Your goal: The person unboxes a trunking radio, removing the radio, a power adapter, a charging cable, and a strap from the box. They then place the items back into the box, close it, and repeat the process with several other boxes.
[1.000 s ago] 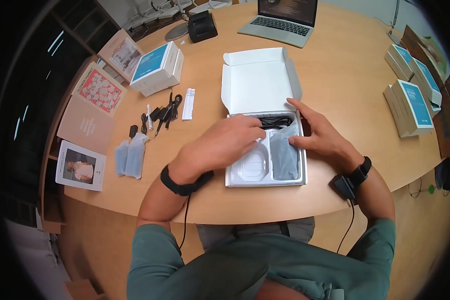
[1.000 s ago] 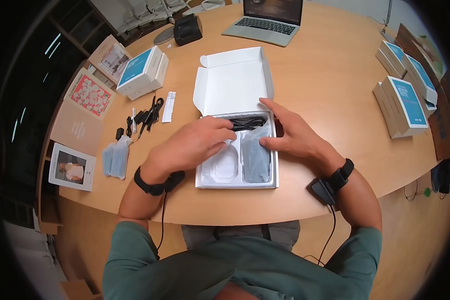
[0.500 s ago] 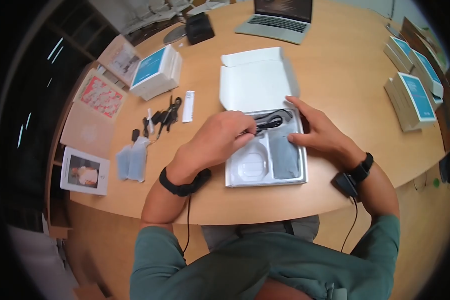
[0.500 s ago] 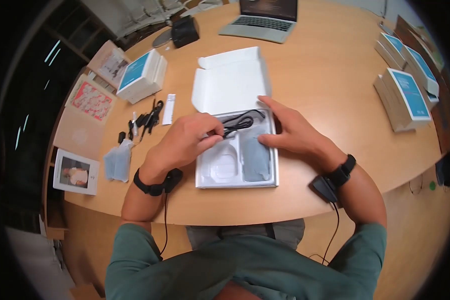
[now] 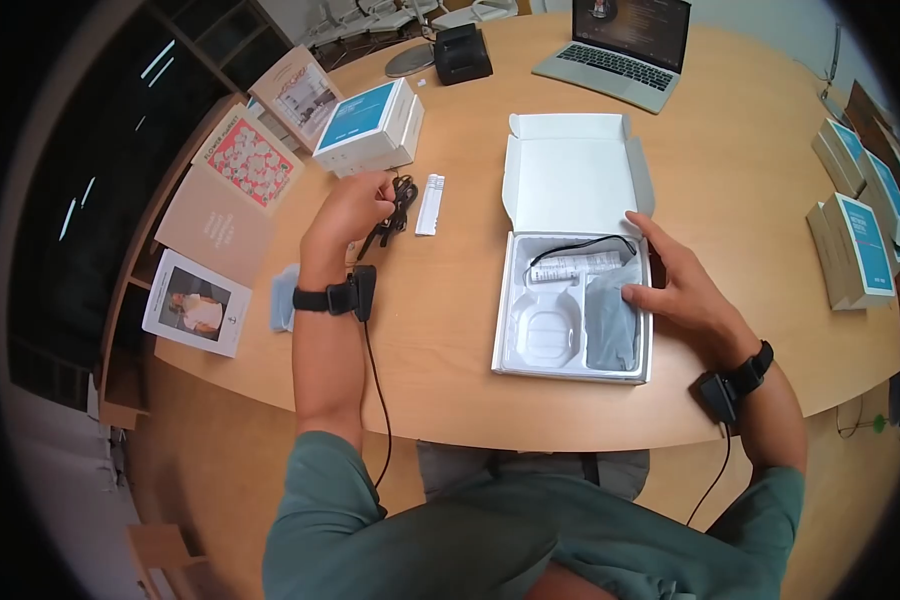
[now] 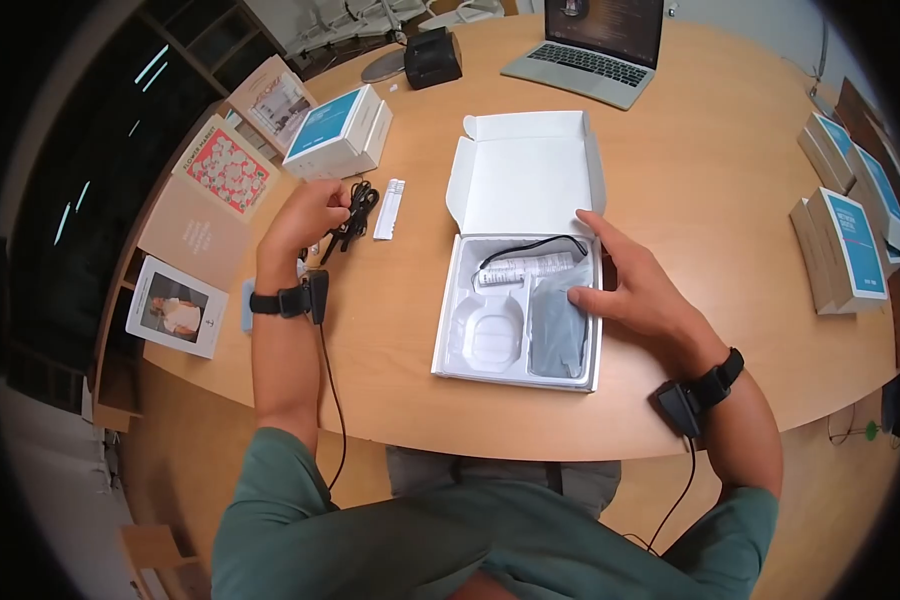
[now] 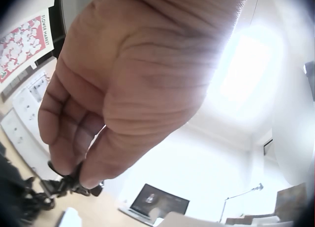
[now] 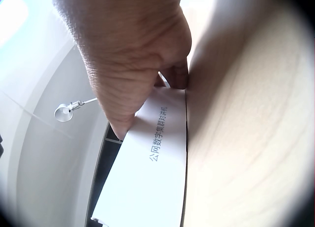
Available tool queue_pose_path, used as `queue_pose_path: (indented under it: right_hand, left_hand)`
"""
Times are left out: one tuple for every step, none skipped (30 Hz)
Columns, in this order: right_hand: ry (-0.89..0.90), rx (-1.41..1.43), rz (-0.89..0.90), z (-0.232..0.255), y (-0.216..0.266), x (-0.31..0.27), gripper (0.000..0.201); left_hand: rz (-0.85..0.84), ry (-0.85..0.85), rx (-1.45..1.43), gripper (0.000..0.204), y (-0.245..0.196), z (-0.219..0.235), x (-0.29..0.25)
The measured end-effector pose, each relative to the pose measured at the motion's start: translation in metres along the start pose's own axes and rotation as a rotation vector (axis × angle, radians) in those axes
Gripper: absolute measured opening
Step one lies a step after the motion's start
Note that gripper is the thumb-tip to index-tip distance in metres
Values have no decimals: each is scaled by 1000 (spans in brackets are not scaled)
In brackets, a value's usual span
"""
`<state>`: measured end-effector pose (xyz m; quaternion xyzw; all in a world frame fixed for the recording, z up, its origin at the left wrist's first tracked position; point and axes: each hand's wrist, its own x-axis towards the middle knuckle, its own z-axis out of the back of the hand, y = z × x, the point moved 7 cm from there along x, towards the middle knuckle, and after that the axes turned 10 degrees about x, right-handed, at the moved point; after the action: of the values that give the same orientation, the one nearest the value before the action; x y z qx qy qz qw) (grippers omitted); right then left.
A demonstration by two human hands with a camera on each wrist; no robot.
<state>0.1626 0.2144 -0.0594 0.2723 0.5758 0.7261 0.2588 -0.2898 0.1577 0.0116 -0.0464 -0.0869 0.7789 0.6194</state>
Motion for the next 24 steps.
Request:
queue_pose_path:
  right_hand:
    - [-6,-10,28,0,-1,1,98]
    - [-16,-21,51,1,-1,-1,98]
    - [-23,-26,40,2,1,-3,98]
    - [-22,-37,20,1,5,-3,97]
    - [-22,-46,3,0,7,-3,97]
    - [-32,-48,-4,1,7,-3,97]
    - [-21,-22,-12,0,5,-3,96]
    - [-8,4,-19,0,4,-2,95]
    - [-11,3,-24,0,4,-2,95]
    - [-11,-1,-15,0,5,-3,94]
    - [-12,-5,-6,0,5,-3,93]
    - [-12,-9,-12,0,4,-3,93]
    - [-14,-13,1,0,3,-3,94]
    - [-17,-17,16,0,3,-3,94]
    - [-21,-18,14,2,4,-3,94]
    - [-7,-22,-15,2,4,-3,94]
    - [8,-24,-43,1,3,-4,95]
    - [6,-21,-40,2,1,-4,95]
    - [2,-22,-29,2,0,-4,95]
    - [5,-22,-12,2,-1,-2,96]
    - [17,-15,2,0,0,0,96]
    - [2,24,-1,-1,0,-1,96]
    - [-14,62,-9,-1,0,-2,96]
    - [-13,43,-19,0,1,-2,96]
  left_hand:
    - [2,-1,-3,11,10,-3,3]
    - [-1,11,46,14,17,-10,7]
    - [-10,26,94,19,12,-14,8]
    - [-22,34,85,19,6,-17,8]
    - [4,21,123,20,5,-17,7]
    - [31,7,164,21,-1,-12,2]
    - [23,11,161,21,-15,-11,-2]
    - [-87,-110,171,19,-41,-5,-6]
    - [-195,-230,180,18,-69,1,-14]
    - [-332,-177,43,19,-101,-1,-23]
    - [-468,-123,-97,19,-134,-5,-33]
    - [-601,-191,-109,22,-162,-13,-47]
    - [-736,-262,-119,24,-188,-19,-62]
    - [-739,-260,-123,24,-205,-27,-68]
    - [-819,-266,-10,29,-224,-35,-77]
    - [-898,-271,106,34,-238,-43,-85]
    - [-901,-270,108,34,-242,-46,-88]
    - [-865,-197,186,36,-242,-56,-85]
    - [-823,-124,266,39,-240,-65,-84]
    - [-794,-145,300,40,-236,-68,-83]
    - [-781,-148,315,40,-233,-70,-83]
    - [-797,-166,281,41,-232,-68,-84]
    - [-814,-183,242,41,-231,-67,-86]
    - [-804,-130,237,44,-232,-64,-86]
